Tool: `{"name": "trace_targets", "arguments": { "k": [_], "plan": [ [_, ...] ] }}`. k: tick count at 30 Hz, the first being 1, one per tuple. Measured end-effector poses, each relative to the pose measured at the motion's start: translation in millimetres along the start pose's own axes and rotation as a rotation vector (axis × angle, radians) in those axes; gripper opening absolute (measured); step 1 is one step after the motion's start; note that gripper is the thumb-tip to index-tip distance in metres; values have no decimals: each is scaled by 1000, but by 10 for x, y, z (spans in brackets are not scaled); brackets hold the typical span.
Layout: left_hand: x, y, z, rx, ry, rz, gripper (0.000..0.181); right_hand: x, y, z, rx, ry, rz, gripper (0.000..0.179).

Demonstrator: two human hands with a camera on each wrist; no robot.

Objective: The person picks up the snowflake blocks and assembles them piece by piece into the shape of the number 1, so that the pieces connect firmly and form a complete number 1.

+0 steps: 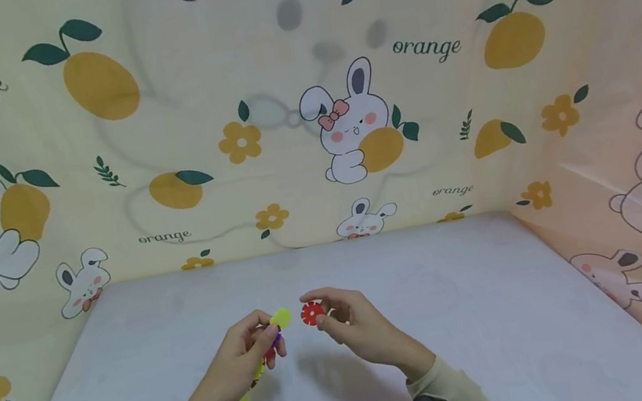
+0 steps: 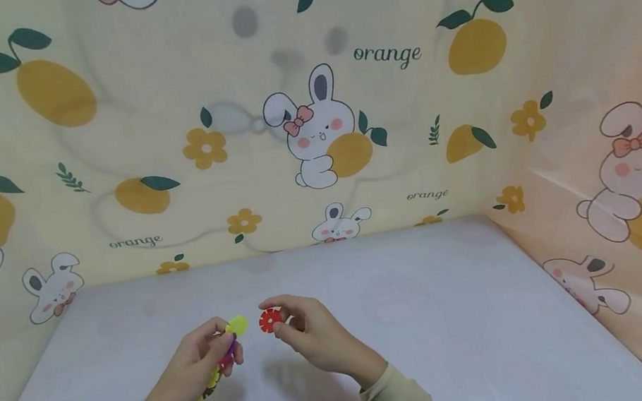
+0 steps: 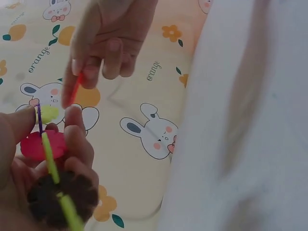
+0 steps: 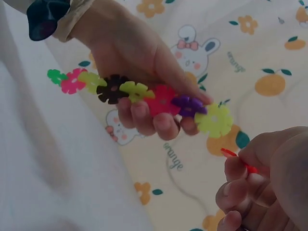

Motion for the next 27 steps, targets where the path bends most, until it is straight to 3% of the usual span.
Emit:
{"name": "trace_targets", "arguments": {
  "k": [4,12,21,27],
  "plan": [
    [-4,36,-27,-21,-11,-39,26,19,-56,-10,-16,9,23,35],
    [20,68,-65,-28,-33,-18,51,35,-125,-39,-70,-2,64,34],
    [21,126,-86,-28,-45,-79,46,51,-206,-78,-107,-19,124,33],
    [8,72,-127,-5,-89,-60,52,56,-194,-95,-116,-26,110,33]
  ]
}}
Point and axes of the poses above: each hand's wrist, its own x-axis away from the middle knuckle, its own z-axis out of the back of the hand, y = z × x, the point moved 9 cm from there along -x, towards the middle knuckle, and after that the axes turned 14 degrees about -x, right-handed, at the moved point
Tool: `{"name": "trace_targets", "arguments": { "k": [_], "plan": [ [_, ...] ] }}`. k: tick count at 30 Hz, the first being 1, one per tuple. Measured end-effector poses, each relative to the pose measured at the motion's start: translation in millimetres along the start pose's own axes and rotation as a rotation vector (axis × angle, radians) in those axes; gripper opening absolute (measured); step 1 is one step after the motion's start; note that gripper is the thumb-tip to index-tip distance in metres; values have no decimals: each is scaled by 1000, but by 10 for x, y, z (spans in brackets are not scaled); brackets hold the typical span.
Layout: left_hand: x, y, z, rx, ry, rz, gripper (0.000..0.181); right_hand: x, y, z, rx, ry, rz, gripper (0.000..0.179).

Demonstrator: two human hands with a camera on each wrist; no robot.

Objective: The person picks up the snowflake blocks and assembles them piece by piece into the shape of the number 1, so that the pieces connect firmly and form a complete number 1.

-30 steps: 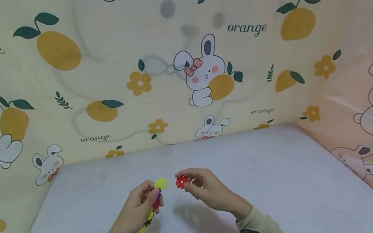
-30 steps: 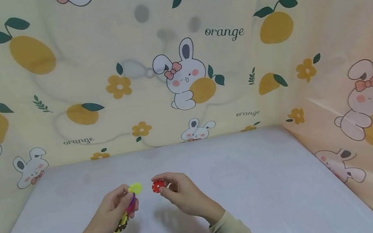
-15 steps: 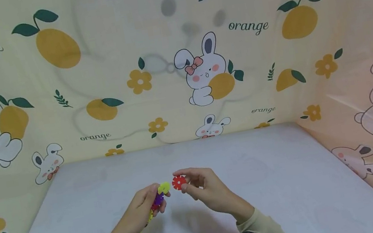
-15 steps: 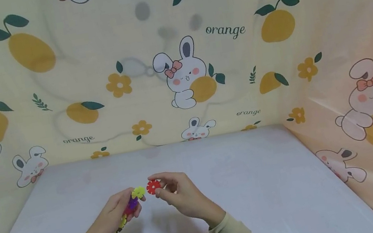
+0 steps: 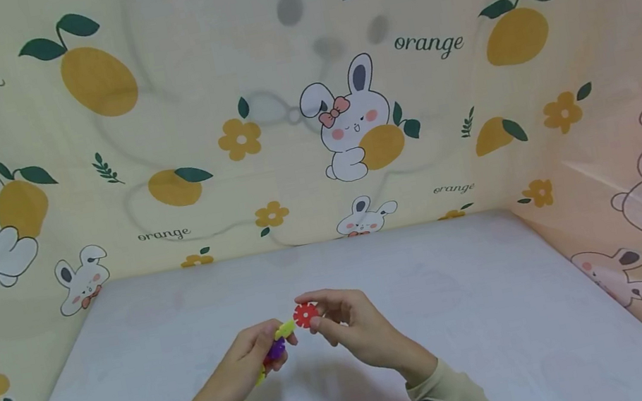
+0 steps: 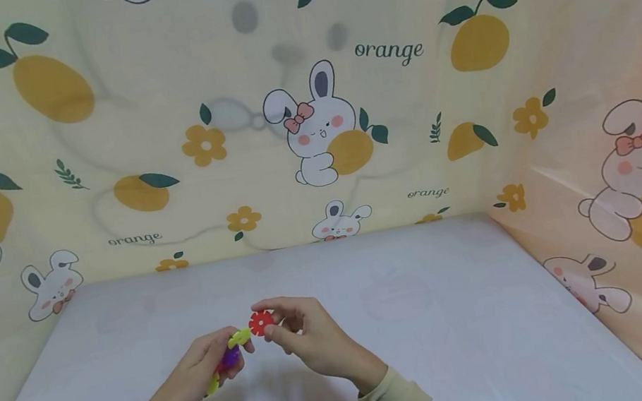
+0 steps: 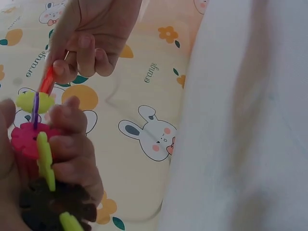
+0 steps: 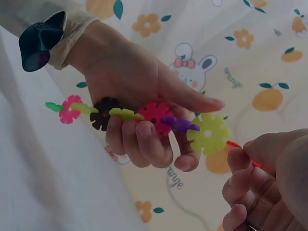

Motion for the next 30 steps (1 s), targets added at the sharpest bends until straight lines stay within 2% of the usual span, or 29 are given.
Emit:
{"name": "trace_targets", "arguments": {
  "k": [4,7,14,19,26,30],
  "plan": [
    [9,20,-29,-5,-22,-22,47,1,13,-15,-7,-9,-5,33],
    [15,37,-30,-32,-17,-40,41,0,20,-29,0,-17,-12,34],
    [12,22,-22,-68,-18,-38,32,-5,15,-44,25,-30,-12,35],
    [8,35,-4,-71,-7,-66,31,-10,2,-22,11,-6,-7,35],
    [10,24,12,-75,6,-36,30,-6,-1,-6,32,-4,-12,31],
    [15,22,15,-82,15,-56,27,-6,-1,-12,38,-17,-3,31]
  ]
}}
Point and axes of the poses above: each hand's wrist, its own x-axis away from the middle knuckle, its own z-axis out of the back of the hand, y = z × x, the point moved 9 cm from there along -x, towards the middle knuckle, and after that the axes turned 14 degrees about -x, right-handed, at the moved point
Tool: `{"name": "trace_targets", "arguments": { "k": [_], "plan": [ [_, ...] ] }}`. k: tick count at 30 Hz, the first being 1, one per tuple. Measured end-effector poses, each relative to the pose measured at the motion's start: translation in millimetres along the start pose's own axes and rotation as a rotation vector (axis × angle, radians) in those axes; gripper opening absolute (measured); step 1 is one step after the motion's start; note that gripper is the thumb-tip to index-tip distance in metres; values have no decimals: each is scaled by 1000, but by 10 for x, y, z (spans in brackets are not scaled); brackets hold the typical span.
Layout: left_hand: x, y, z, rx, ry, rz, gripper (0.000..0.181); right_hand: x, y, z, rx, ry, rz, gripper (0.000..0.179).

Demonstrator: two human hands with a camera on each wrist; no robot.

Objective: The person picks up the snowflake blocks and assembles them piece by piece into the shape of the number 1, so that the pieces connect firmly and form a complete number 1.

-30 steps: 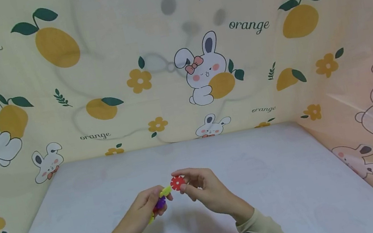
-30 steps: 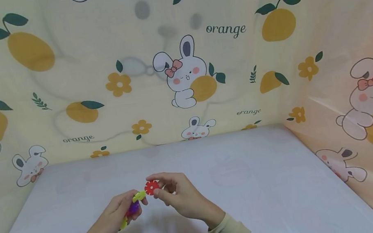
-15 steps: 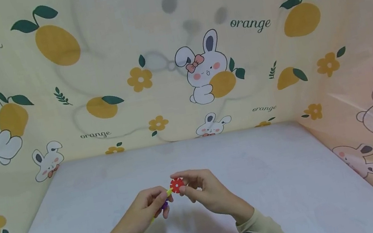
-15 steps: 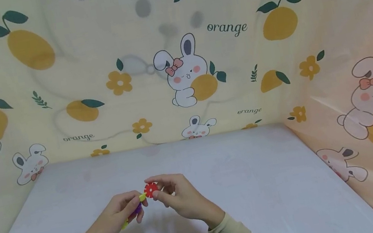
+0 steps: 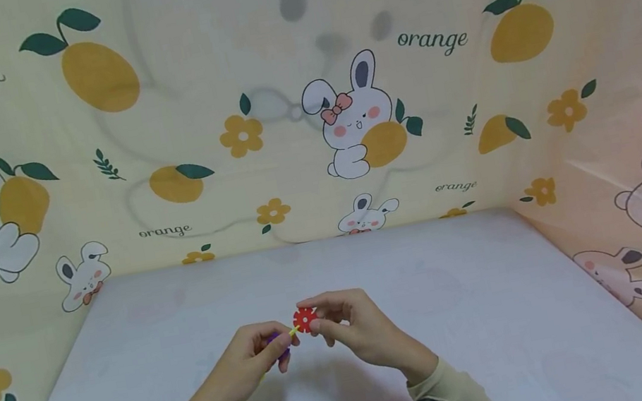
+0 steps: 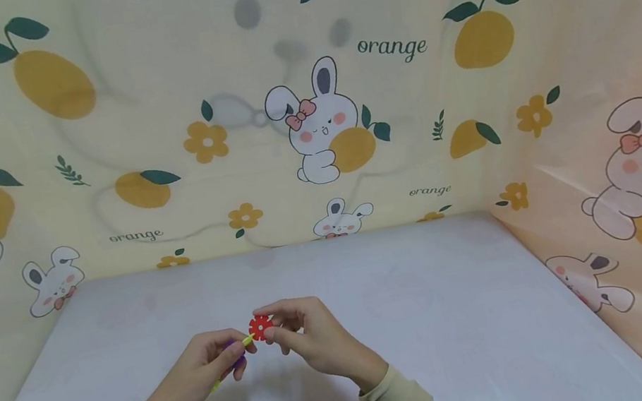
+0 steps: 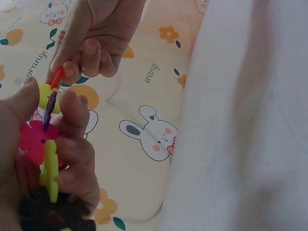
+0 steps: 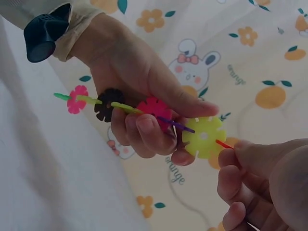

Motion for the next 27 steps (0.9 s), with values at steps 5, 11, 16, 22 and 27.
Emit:
{"name": "trace_targets", "arguments": {
  "k": [5,11,16,22,27],
  "plan": [
    [2,-1,-1,-4,12,-25,25,-1,10,-10,-5,7,10,32],
    [-10,39,-3,-34,20,-51,27,4,-3,-38,-2,26,33,34],
    [-7,55,4,-40,27,-46,26,6,-24,-54,20,32,44,35],
    [0,47,-1,-42,30,-51,24,-5,30,-68,27,26,18,35],
    [-8,12,-12,-52,12,-13,25,-11,87,-118,25,-1,-10,39]
  ]
}}
Point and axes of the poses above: each hand's wrist, its own x-axis away from the middle knuckle, its own z-axis out of the back of the hand, y = z × x, the point moved 9 cm from there along -x, towards the middle knuckle, and after that the axes turned 14 degrees about -x, right-handed, at the moved point
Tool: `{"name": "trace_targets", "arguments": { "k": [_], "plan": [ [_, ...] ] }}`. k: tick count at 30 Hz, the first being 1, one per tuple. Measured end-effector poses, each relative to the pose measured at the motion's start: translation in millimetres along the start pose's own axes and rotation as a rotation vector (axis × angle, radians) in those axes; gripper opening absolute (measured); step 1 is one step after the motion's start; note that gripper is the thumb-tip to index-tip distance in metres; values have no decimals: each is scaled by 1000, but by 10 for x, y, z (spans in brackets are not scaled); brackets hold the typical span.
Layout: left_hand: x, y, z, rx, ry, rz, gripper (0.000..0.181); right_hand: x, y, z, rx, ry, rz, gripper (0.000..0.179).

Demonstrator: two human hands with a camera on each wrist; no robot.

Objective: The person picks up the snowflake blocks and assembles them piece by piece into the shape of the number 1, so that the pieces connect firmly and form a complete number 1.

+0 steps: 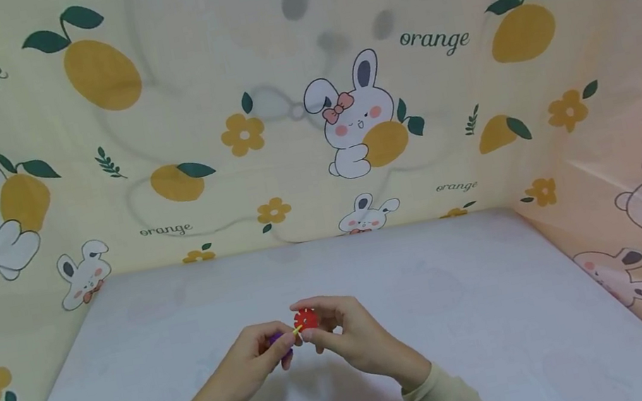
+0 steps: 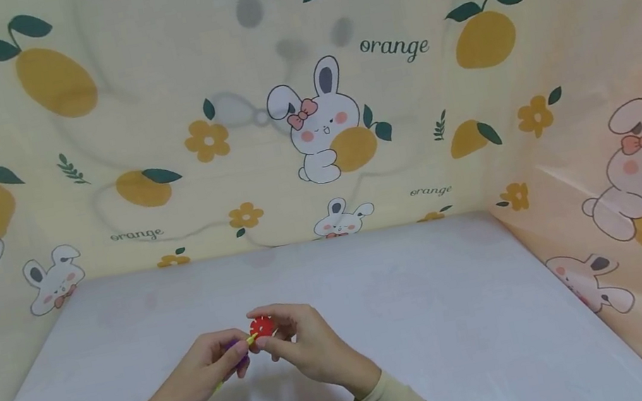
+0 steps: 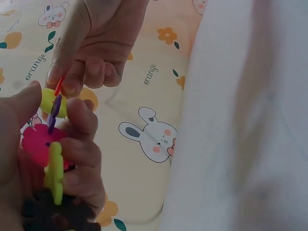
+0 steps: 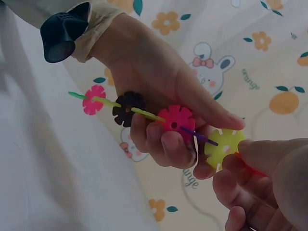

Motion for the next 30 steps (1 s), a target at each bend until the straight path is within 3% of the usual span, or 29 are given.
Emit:
{"name": "trace_targets", "arguments": {
  "k": [7,16,24,30],
  "plan": [
    [1,-17,-6,-12,-21,43,27,9,20,7,0,4,3,38],
    [14,29,1,74,-27,55,29,-12,14,121,-19,44,7,34],
    [2,-3,-60,121,-96,82,41,-13,-9,245,-58,87,37,32],
    [22,-51,-84,85,-142,117,45,2,-47,354,-74,128,56,32]
  ]
}}
Point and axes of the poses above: each hand's wrist, its own x-axis away from the middle knuckle, its own z-axis out of the back of the hand, y = z × x, the point moved 9 cm from there along -x, towards the middle knuckle, and after that the axes turned 14 degrees about -x, right-handed, at the moved point
